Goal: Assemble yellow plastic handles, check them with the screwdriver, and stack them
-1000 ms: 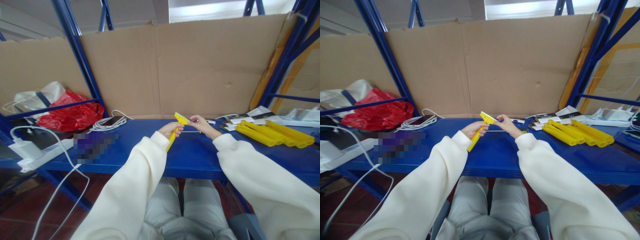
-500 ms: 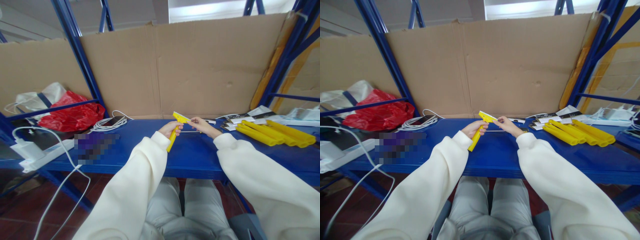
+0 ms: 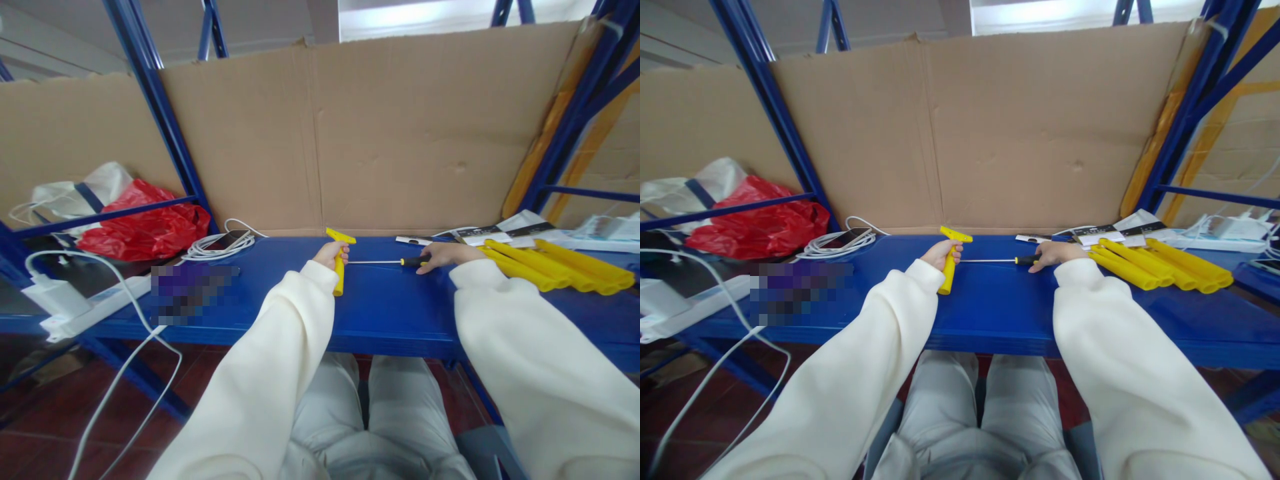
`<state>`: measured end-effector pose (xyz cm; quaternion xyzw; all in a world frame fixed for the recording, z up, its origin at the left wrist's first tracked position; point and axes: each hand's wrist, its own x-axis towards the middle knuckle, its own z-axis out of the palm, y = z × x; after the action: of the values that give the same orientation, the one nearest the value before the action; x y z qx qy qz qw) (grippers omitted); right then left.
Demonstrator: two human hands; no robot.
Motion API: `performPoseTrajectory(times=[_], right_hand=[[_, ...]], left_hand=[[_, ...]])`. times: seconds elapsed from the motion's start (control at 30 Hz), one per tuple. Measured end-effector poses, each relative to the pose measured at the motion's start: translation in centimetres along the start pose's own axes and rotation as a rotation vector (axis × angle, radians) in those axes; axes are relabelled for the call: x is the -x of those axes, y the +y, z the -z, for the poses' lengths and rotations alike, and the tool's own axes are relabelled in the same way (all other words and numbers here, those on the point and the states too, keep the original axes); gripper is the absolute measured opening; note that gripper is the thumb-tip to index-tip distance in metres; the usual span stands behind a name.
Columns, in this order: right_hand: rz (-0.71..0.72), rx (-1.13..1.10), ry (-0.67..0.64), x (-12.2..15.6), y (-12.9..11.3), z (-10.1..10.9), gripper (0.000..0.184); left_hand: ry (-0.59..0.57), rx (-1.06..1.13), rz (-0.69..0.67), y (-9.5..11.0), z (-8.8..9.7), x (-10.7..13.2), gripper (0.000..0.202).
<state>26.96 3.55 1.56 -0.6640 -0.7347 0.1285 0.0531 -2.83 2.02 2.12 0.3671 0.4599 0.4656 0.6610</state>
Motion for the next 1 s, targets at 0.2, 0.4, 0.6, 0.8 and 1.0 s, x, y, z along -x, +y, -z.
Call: performPoseTrajectory(times=[0.2, 0.4, 0.6, 0.8, 1.0], right_hand=[[-0.04, 0.075, -0.05, 0.3, 0.8, 0.6, 0.028], [0.065, 0.044, 0.014, 1.0, 1.0, 1.2, 0.027], [0.121, -0.406, 0.139, 2.9, -1.1, 1.5, 0.051], [0.116, -0.948, 0.371, 3.5, -3.2, 1.5, 0.043], [0.12, -1.454, 0.654, 2.9, -4.3, 1.7, 0.033]], left_hand=[[0.065, 0.043, 0.001, -0.1, 0.3, -0.4, 0.024], [0.076, 0.035, 0.002, -0.2, 0.3, -0.6, 0.02], [0.086, 0.014, -0.014, -0.1, 0.2, -0.4, 0.026], [0.086, 0.045, -0.022, -0.3, 0.3, -0.6, 0.02], [0.083, 0.079, 0.004, -0.3, 0.6, -1.1, 0.02]])
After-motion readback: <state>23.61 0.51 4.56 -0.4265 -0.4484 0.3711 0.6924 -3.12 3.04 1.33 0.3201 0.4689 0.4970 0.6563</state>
